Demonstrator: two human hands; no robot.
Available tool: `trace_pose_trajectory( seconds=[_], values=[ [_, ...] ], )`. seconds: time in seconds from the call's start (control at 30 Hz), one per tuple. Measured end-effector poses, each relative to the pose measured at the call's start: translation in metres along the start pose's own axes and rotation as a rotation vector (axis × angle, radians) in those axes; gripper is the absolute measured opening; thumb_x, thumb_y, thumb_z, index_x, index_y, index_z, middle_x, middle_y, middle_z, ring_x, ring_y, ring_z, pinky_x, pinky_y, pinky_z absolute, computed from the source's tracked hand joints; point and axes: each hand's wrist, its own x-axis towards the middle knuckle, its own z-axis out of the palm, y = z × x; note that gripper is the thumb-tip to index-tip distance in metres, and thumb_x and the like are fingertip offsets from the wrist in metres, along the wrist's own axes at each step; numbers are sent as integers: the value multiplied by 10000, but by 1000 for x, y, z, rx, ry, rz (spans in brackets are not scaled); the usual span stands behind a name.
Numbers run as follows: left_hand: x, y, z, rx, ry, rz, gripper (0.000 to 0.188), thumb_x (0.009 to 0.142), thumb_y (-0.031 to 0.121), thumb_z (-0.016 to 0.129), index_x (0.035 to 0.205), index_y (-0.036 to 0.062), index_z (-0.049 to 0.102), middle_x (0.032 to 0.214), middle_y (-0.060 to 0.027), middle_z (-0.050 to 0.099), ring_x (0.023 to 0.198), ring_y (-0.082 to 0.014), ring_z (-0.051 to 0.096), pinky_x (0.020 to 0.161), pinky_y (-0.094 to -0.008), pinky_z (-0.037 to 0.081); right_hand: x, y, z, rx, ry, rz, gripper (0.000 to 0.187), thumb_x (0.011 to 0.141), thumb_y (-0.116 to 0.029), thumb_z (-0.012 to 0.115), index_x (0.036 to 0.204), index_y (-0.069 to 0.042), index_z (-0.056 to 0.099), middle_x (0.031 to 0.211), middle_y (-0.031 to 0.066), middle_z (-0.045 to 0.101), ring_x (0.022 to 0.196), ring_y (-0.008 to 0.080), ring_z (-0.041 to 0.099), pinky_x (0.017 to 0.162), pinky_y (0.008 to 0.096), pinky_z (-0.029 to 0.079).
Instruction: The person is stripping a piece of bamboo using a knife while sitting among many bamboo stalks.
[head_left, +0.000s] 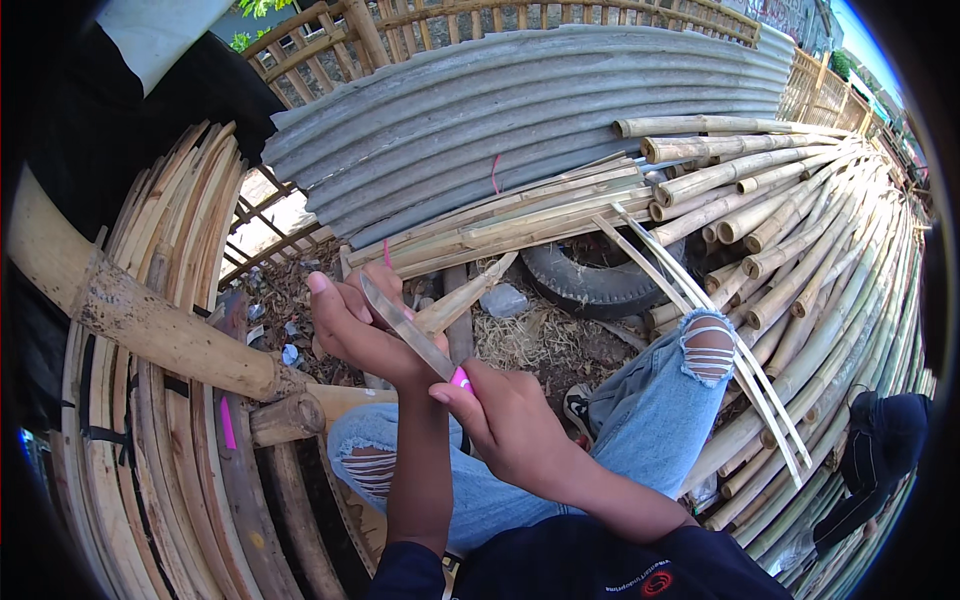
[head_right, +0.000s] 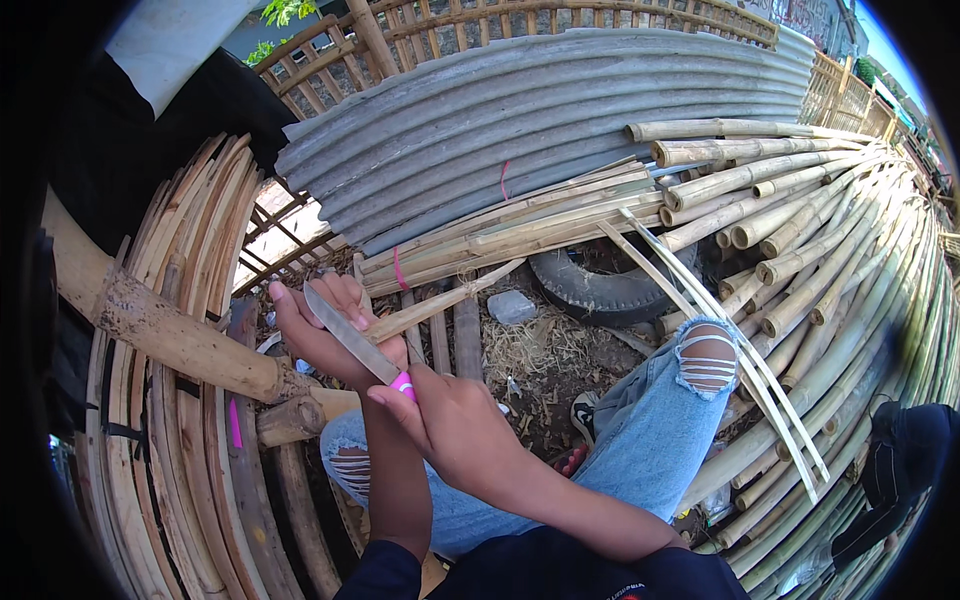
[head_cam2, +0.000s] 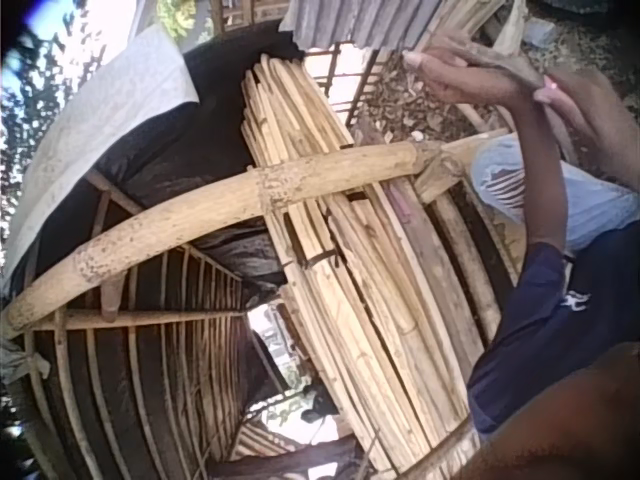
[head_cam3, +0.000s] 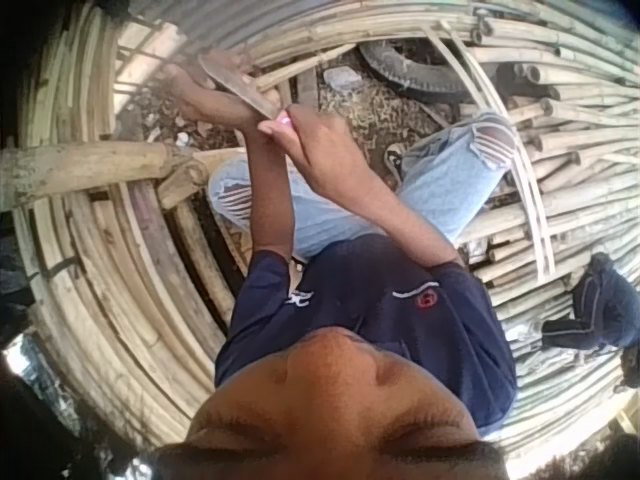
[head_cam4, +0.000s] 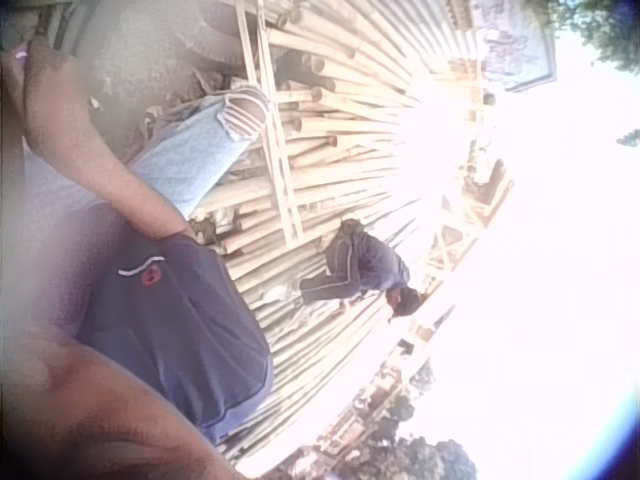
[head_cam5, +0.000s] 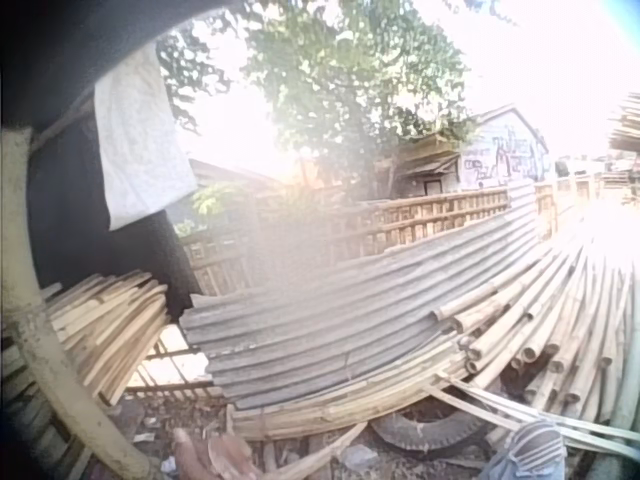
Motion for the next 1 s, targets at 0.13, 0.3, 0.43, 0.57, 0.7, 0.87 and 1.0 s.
trace_pose_trajectory(
  seconds=[0.13,0.3,0.43,0.57,0.7,0.87,1.0],
  values=[
    [0,-1,1,44,36,6,448,988,333,374,585,162,278,426,24,253,383,-78,193,434,-235,201,1,1,0,-1,20,-43,439,928,-389,532,794,29,515,586,209,564,571,408,588,514,463,469],
    [-3,-2,1,16,15,18,426,977,326,407,602,154,301,430,16,253,385,-75,209,426,-223,203,2,0,-2,-18,21,-37,445,933,-396,520,797,28,521,583,213,563,572,416,585,514,472,467],
    [0,-1,5,-26,118,-19,413,964,303,436,603,153,304,434,14,240,386,-75,213,410,-223,204,5,1,-3,-11,-1,25,460,939,-405,504,792,30,526,579,217,562,566,418,583,515,477,464],
    [-4,-5,4,-29,-14,125,417,957,287,449,592,162,290,432,13,230,384,-78,194,405,-215,198,2,0,-6,-13,75,-115,464,947,-401,490,798,35,537,586,219,567,558,423,574,519,469,462],
    [-4,5,4,-145,-42,-8,386,965,280,435,621,161,307,444,26,249,395,-69,208,422,-216,213,13,19,-12,68,34,145,414,936,-364,529,793,24,527,559,198,545,548,409,575,501,454,458],
    [-5,0,7,-3,4,40,453,989,334,378,573,163,327,423,28,260,395,-76,223,457,-222,240,-2,-1,-14,22,23,-66,446,933,-384,527,748,22,519,550,197,541,553,412,579,502,464,459],
    [-1,-1,4,-31,-45,6,454,978,299,379,556,160,286,401,10,246,394,-98,206,461,-251,226,3,5,-7,-10,-11,-53,446,922,-386,544,744,23,516,547,192,536,550,410,581,499,462,463]
  ],
)
